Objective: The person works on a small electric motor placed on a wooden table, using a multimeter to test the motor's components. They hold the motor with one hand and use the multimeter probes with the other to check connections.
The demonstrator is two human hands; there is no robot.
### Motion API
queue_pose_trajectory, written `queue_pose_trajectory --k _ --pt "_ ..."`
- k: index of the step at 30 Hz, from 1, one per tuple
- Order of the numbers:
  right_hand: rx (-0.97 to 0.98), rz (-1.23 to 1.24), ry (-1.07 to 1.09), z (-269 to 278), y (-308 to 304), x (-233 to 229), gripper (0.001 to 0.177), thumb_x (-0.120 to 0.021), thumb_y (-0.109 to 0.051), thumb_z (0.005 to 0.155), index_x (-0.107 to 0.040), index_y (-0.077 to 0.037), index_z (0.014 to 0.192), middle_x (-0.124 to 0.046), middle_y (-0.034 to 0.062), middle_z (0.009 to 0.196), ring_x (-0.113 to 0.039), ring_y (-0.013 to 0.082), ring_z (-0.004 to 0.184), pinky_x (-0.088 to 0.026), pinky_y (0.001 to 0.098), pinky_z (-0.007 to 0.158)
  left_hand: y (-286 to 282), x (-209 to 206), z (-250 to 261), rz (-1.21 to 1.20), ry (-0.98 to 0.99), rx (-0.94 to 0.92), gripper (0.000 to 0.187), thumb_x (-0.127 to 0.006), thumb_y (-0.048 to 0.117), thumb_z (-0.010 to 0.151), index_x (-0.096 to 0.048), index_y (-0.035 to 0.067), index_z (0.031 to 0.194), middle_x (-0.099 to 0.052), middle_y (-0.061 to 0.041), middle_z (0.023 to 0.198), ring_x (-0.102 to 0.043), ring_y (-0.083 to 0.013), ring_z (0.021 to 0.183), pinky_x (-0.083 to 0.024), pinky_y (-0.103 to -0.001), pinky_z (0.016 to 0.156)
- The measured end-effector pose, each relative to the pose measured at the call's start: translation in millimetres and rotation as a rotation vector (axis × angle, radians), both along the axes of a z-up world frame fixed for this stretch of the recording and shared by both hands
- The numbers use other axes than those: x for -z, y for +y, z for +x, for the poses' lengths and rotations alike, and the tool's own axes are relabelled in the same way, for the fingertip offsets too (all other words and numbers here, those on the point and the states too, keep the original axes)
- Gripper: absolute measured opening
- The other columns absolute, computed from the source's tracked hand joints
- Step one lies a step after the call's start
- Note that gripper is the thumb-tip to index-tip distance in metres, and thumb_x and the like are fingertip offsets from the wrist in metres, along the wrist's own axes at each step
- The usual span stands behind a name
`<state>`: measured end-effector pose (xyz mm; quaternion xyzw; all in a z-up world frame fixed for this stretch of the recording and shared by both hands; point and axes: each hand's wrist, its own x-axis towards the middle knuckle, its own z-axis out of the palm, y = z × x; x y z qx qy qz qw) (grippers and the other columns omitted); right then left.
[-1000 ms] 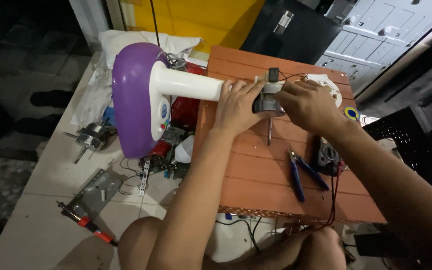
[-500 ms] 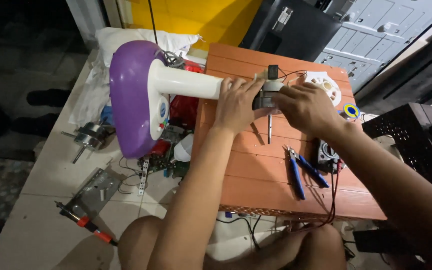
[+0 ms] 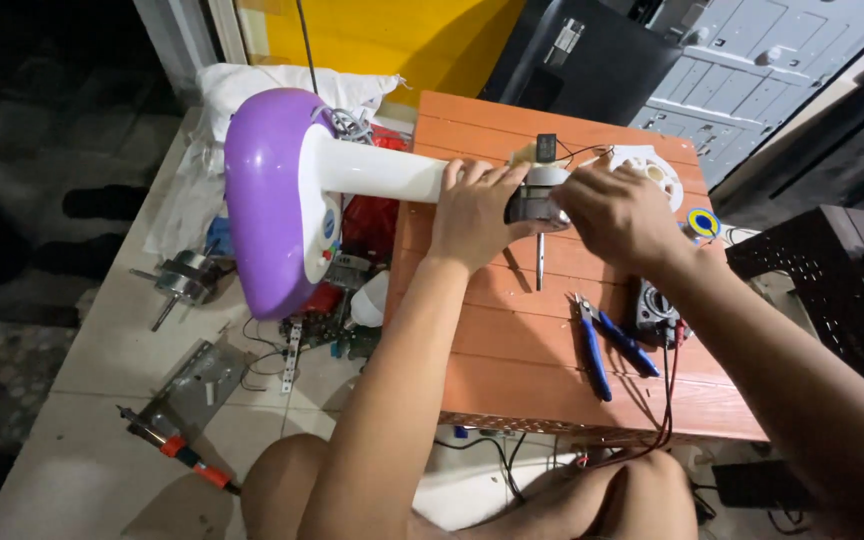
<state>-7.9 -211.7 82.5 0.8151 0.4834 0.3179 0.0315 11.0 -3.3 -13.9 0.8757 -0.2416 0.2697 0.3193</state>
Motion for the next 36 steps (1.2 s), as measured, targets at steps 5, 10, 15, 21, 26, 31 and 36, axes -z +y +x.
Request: queue_pose_trajectory --k 5,10,15,21,26,31,36 --pt "-0.002 0.004 -0.068 -0.8 -4.4 11.9 0.021 -0.059 -0.016 0.104 -0.061 -0.016 0.084 -0.06 0.0021 0.083 -0.068 0.0266 0.075 -0.051 0.0366 0.063 -1.0 -0.2 0.0 -0.023 -0.002 -0.009 0.09 -0.061 0.082 0.078 -0.058 0.017 0.14 -0.072 -0.008 0.126 -0.059 -0.02 0.12 -0.022 -0.05 0.115" --pt "-0.03 0.05 0.012 -15.4 -12.2 19.0 0.018 -0.063 -0.013 0.101 -0.067 -0.017 0.084 -0.061 0.0007 0.079 -0.067 0.0252 0.071 -0.049 0.036 0.063 1.4 6.2 3.3 0.021 -0.068 -0.047 0.09 -0.065 0.082 0.075 -0.058 0.019 0.139 -0.072 -0.003 0.125 -0.057 -0.0175 0.119 -0.025 -0.05 0.112" --pt "0.191 0.526 0.162 5.5 -42.9 34.0 0.004 -0.075 -0.011 0.102 -0.074 -0.013 0.105 -0.061 0.0054 0.081 -0.061 0.0265 0.067 -0.049 0.0371 0.06 1.7 -4.5 -4.6 -0.058 -0.075 -0.009 0.088 -0.067 0.078 0.077 -0.061 0.012 0.134 -0.073 -0.009 0.121 -0.061 -0.0232 0.115 -0.026 -0.05 0.111" --pt "0.053 1.158 0.694 12.1 -29.0 41.3 0.01 -0.065 0.004 0.099 -0.068 0.01 0.107 -0.06 0.0144 0.062 -0.064 0.0212 0.053 -0.045 0.0283 0.044 -1.4 -11.9 -10.9 -0.058 -0.133 -0.047 0.088 -0.068 0.079 0.076 -0.063 0.012 0.132 -0.074 -0.009 0.119 -0.064 -0.0244 0.111 -0.027 -0.052 0.111" --pt "0.142 1.299 0.796 15.5 -36.2 50.5 0.013 -0.067 0.002 0.098 -0.069 0.005 0.11 -0.063 0.0137 0.07 -0.062 0.0156 0.058 -0.048 0.0275 0.046 -9.1 -10.4 -4.8 -0.051 -0.142 -0.085 0.073 -0.06 0.075 0.086 -0.066 0.015 0.127 -0.075 -0.006 0.113 -0.066 -0.0218 0.106 -0.03 -0.051 0.109" --pt "0.259 1.297 0.764 -0.4 -28.4 44.3 0.013 -0.069 -0.001 0.097 -0.073 -0.003 0.109 -0.066 0.0119 0.071 -0.061 0.013 0.057 -0.049 0.0265 0.044 -19.4 -10.9 -3.3 -0.023 -0.137 -0.146 0.062 -0.065 0.067 0.085 -0.066 0.019 0.124 -0.074 -0.001 0.111 -0.066 -0.0205 0.104 -0.025 -0.054 0.11" --pt "0.207 1.182 0.575 -3.4 -27.7 37.8 0.011 -0.074 0.002 0.094 -0.077 -0.003 0.103 -0.069 0.0137 0.082 -0.07 0.023 0.075 -0.051 0.03 0.06 -28.9 -18.1 -6.0 -0.082 -0.175 -0.216 0.053 -0.072 0.061 0.086 -0.068 0.015 0.113 -0.075 -0.005 0.099 -0.068 -0.0233 0.096 -0.02 -0.056 0.112"
